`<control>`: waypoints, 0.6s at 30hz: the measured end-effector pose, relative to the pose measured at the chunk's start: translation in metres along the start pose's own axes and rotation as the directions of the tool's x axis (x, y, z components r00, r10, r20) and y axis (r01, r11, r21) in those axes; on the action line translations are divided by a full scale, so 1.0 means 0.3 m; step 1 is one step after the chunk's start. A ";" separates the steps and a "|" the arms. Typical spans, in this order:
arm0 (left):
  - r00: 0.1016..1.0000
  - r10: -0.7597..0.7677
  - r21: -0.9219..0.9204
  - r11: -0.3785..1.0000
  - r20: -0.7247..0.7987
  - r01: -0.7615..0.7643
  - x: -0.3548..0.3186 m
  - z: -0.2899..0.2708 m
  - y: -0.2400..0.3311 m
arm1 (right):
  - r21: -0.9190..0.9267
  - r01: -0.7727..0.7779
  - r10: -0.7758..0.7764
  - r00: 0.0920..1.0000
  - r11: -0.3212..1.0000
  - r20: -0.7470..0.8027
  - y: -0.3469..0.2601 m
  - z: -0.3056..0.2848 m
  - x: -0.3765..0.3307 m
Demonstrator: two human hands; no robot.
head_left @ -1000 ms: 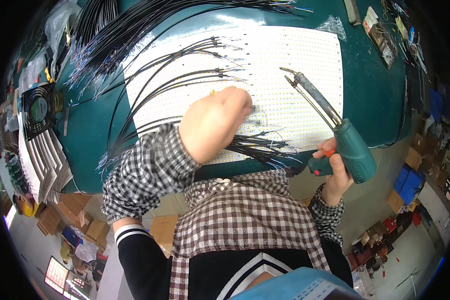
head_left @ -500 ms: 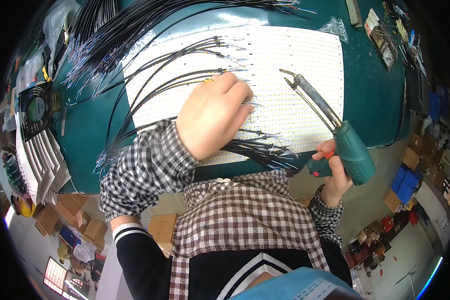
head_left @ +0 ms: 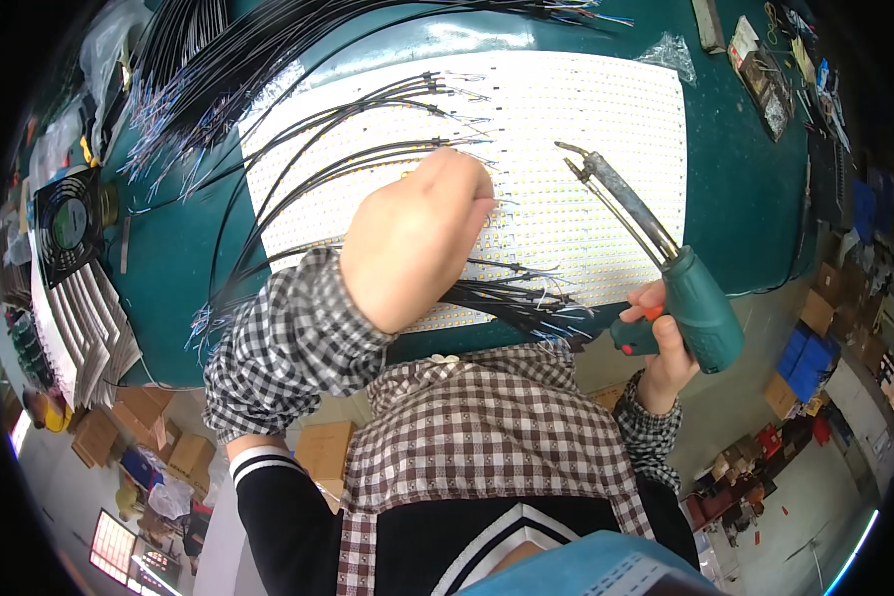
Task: The person uses a soldering iron to attach black wires to a large LED panel. They hold the wires with one hand and apply the soldering iron with the other, working methodically across the panel's surface. The person occasionally adjusts the position of the panel and the bundle of wires to access different connection points.
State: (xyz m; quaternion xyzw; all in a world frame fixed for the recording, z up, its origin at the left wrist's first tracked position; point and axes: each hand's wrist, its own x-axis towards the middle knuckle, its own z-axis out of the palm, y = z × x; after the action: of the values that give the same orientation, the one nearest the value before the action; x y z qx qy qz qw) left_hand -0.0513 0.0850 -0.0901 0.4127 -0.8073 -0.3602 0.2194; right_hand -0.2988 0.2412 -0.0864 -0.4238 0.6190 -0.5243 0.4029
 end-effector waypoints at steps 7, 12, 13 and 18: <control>0.998 -0.052 0.086 0.995 0.021 0.050 0.033 0.008 -0.064 | -0.018 -0.025 0.025 1.000 1.000 0.016 0.000 0.006 -0.012; 1.000 -0.029 0.045 0.999 0.000 0.029 0.042 0.010 -0.041 | -0.019 -0.080 0.080 0.997 0.997 -0.013 -0.010 0.017 -0.023; 1.000 -0.022 0.037 0.999 -0.007 0.022 0.042 0.013 -0.038 | -0.025 -0.082 0.082 0.997 0.996 -0.007 -0.010 0.016 -0.026; 1.000 0.011 0.082 0.997 -0.018 -0.009 0.046 0.036 -0.060 | -0.045 -0.115 0.114 0.993 0.992 -0.026 -0.019 0.026 -0.036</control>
State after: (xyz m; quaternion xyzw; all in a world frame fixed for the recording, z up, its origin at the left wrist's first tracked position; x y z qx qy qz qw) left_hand -0.0570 0.0707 -0.1099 0.4206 -0.8213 -0.3220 0.2117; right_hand -0.2874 0.2484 -0.0810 -0.3908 0.6587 -0.4908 0.4153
